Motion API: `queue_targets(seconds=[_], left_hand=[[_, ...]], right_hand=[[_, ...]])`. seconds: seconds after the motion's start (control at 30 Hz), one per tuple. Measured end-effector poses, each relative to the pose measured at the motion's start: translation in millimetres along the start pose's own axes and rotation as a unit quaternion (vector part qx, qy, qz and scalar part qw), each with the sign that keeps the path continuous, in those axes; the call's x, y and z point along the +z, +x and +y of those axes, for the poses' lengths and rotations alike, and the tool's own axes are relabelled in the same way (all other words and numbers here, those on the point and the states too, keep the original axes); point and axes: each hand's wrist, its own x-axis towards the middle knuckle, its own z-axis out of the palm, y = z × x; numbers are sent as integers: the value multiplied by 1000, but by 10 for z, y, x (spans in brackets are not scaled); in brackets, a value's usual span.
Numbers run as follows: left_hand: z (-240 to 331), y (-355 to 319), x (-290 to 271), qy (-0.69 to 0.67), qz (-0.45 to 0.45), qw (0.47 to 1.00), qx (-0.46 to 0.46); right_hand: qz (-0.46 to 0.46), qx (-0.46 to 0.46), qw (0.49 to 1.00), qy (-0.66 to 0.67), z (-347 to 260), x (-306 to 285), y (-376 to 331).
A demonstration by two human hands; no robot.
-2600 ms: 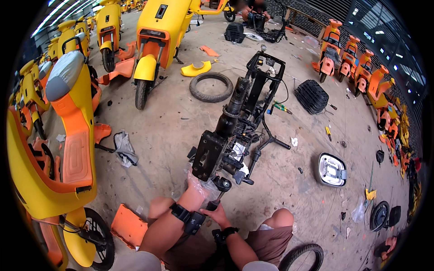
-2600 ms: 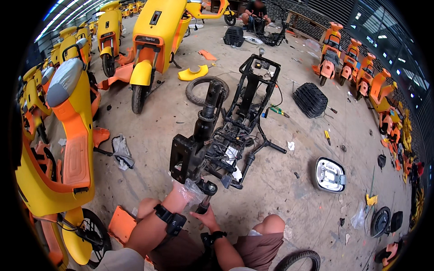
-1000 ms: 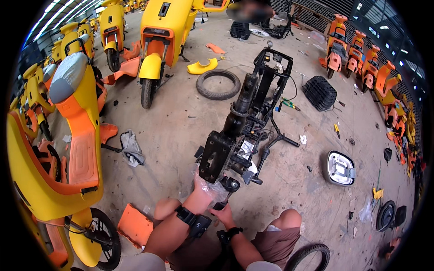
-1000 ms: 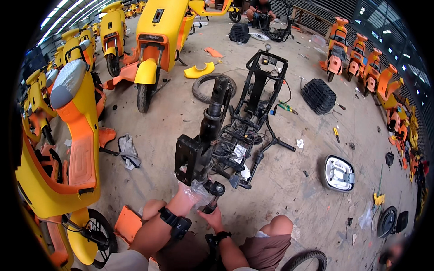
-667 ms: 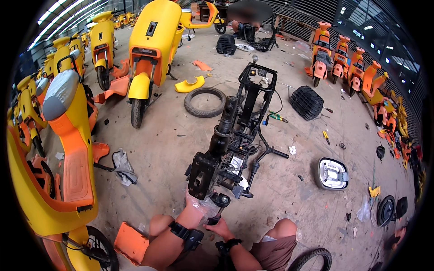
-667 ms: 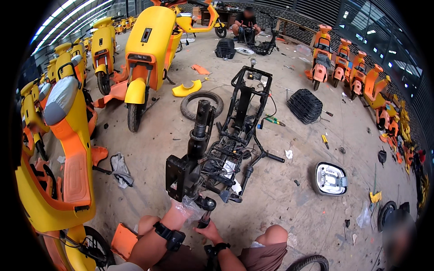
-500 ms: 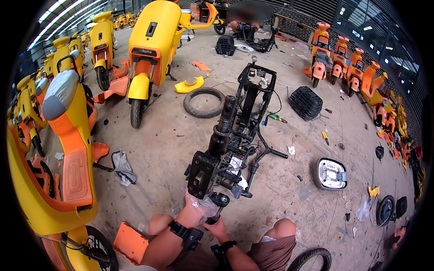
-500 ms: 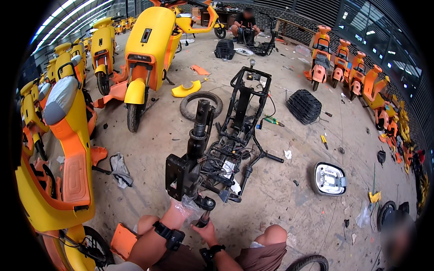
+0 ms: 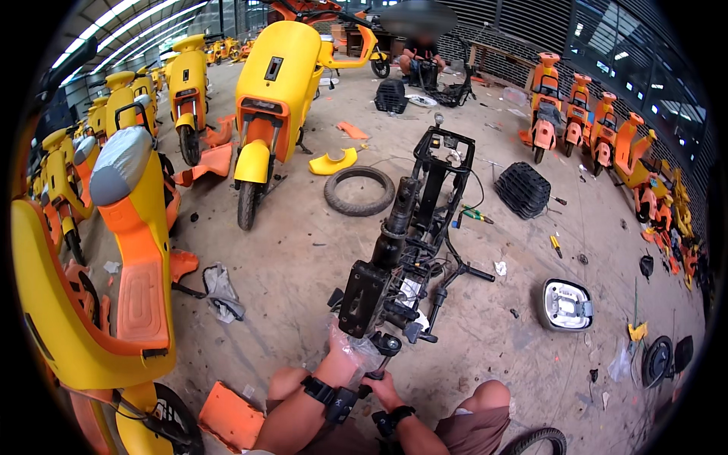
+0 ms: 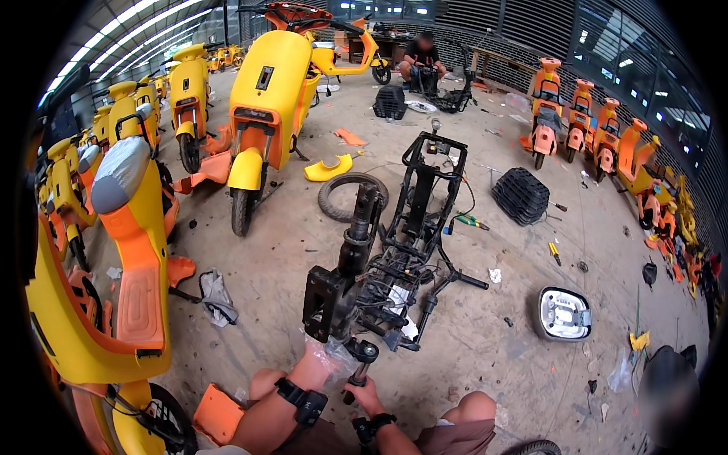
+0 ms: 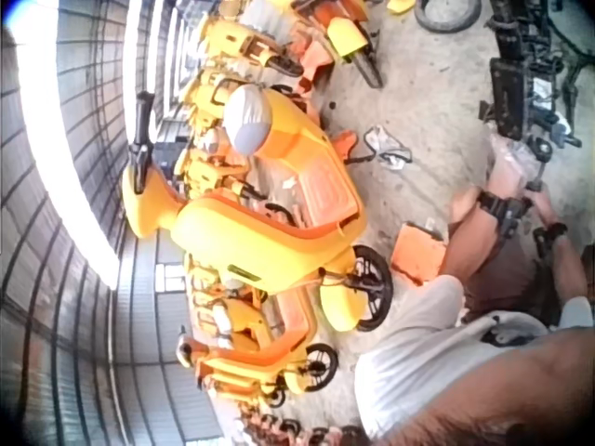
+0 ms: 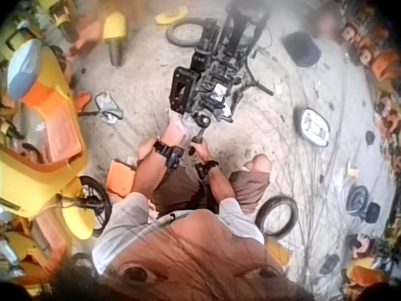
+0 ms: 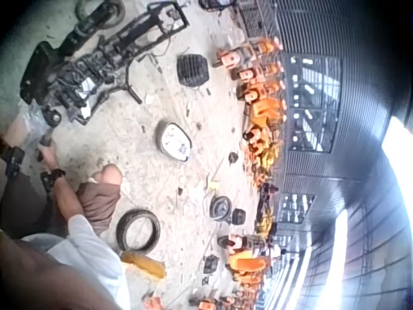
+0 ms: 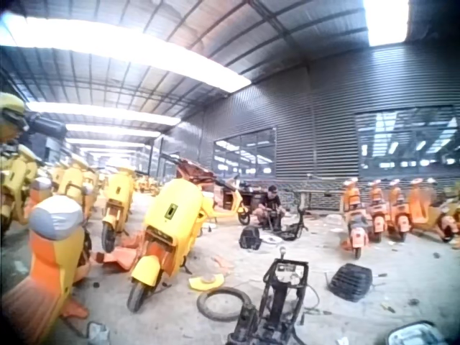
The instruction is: The person assembles the front section of an electric scooter frame. They sit on the floor and use a wrench to tighten bolts on the steering column. They then pick up the handlebar assembly and attach it to the frame, securing it in place.
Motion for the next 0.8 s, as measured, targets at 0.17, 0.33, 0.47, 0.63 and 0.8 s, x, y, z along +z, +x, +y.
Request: queue_targets(seconds=[0.17,0.33,0.47,0.63,0.8], left_hand=[[123,-22,161,-25,-60,998,-20],[-103,248,-437,58,13,997,46],[120,211,-10,-35,-132,991,-12],[152,126,-69,-37,3,999,-39],[95,80,-201,-30,27,999,-7]], right_hand=[[97,-13,995,-18,-53,186,7],[4,49,999,21,-231,26,-226],[51,-53,997,-18,-338,116,88],[73,7,997,-13,-106,148,-165],[47,-24,998,25,-201,128,-40]])
